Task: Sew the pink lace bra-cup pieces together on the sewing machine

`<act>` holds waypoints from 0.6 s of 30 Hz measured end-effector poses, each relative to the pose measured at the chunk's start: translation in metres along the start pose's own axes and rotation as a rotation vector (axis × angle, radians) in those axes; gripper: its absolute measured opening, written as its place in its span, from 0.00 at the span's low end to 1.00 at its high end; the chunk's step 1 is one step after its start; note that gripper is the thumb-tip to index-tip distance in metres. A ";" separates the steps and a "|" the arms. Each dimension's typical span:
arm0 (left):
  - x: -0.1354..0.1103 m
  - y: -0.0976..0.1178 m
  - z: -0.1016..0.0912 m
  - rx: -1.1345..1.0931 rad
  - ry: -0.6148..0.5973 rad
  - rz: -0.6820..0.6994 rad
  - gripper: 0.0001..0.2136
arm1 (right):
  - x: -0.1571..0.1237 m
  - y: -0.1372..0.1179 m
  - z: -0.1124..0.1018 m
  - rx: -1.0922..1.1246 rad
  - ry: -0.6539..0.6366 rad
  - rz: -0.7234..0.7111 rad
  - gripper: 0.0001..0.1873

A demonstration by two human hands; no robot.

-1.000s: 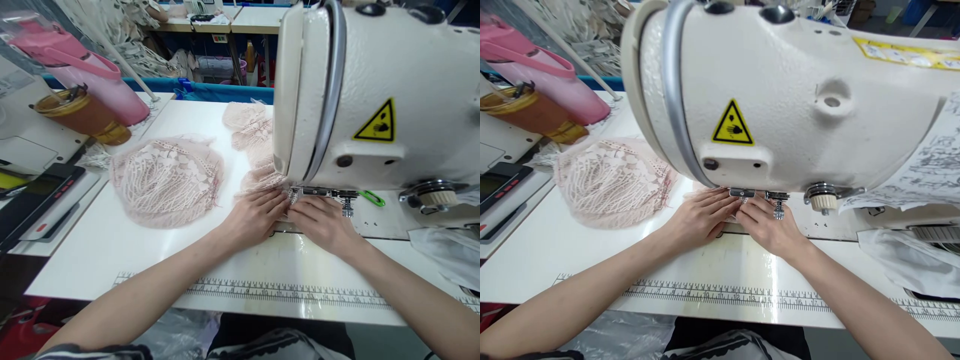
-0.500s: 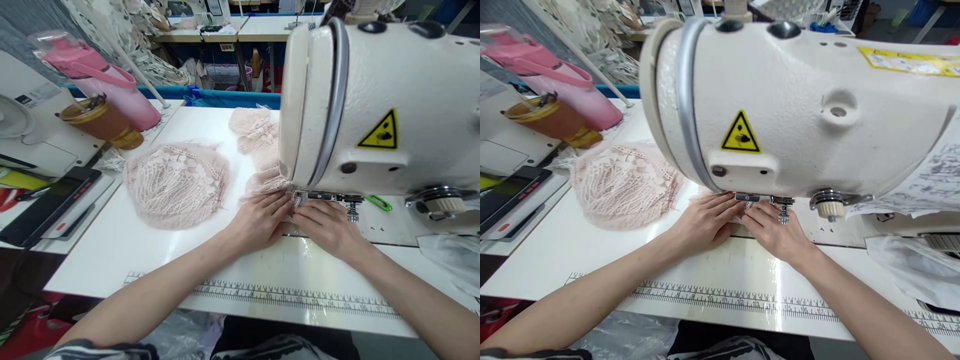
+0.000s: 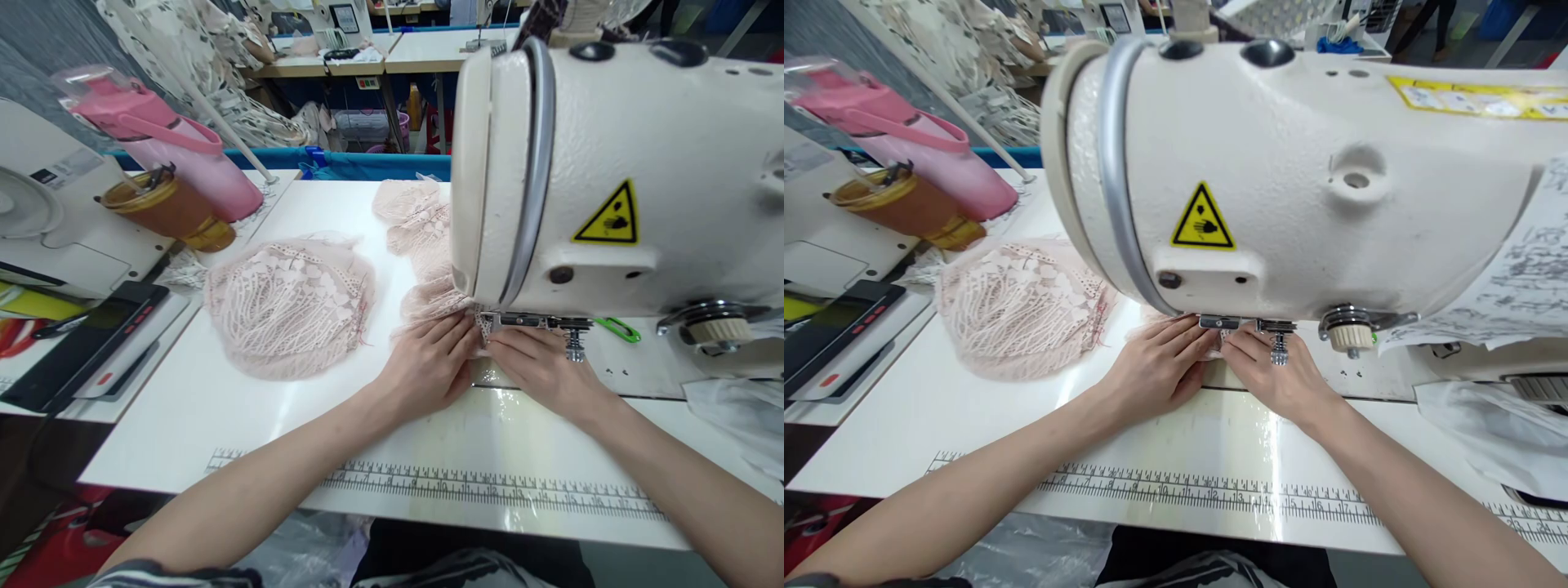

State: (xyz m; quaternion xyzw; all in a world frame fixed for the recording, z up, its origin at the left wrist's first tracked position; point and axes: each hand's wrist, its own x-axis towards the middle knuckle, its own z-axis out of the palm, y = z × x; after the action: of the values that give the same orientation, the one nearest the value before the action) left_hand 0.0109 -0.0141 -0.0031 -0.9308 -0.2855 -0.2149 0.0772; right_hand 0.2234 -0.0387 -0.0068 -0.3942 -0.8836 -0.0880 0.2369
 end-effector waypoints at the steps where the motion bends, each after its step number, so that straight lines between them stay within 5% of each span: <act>1: 0.000 0.000 0.000 0.009 0.004 0.001 0.16 | 0.001 0.001 -0.001 -0.027 -0.004 -0.016 0.12; 8: 0.003 0.003 -0.001 0.016 0.041 0.021 0.16 | 0.008 0.002 -0.011 -0.131 0.042 -0.031 0.07; 18: 0.002 0.004 0.000 0.015 -0.030 -0.007 0.17 | 0.003 0.004 -0.008 0.183 0.087 0.196 0.11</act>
State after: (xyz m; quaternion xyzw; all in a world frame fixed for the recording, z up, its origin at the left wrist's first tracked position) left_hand 0.0149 -0.0168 -0.0019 -0.9324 -0.2914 -0.1988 0.0791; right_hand 0.2272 -0.0369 0.0020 -0.4511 -0.8341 -0.0003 0.3175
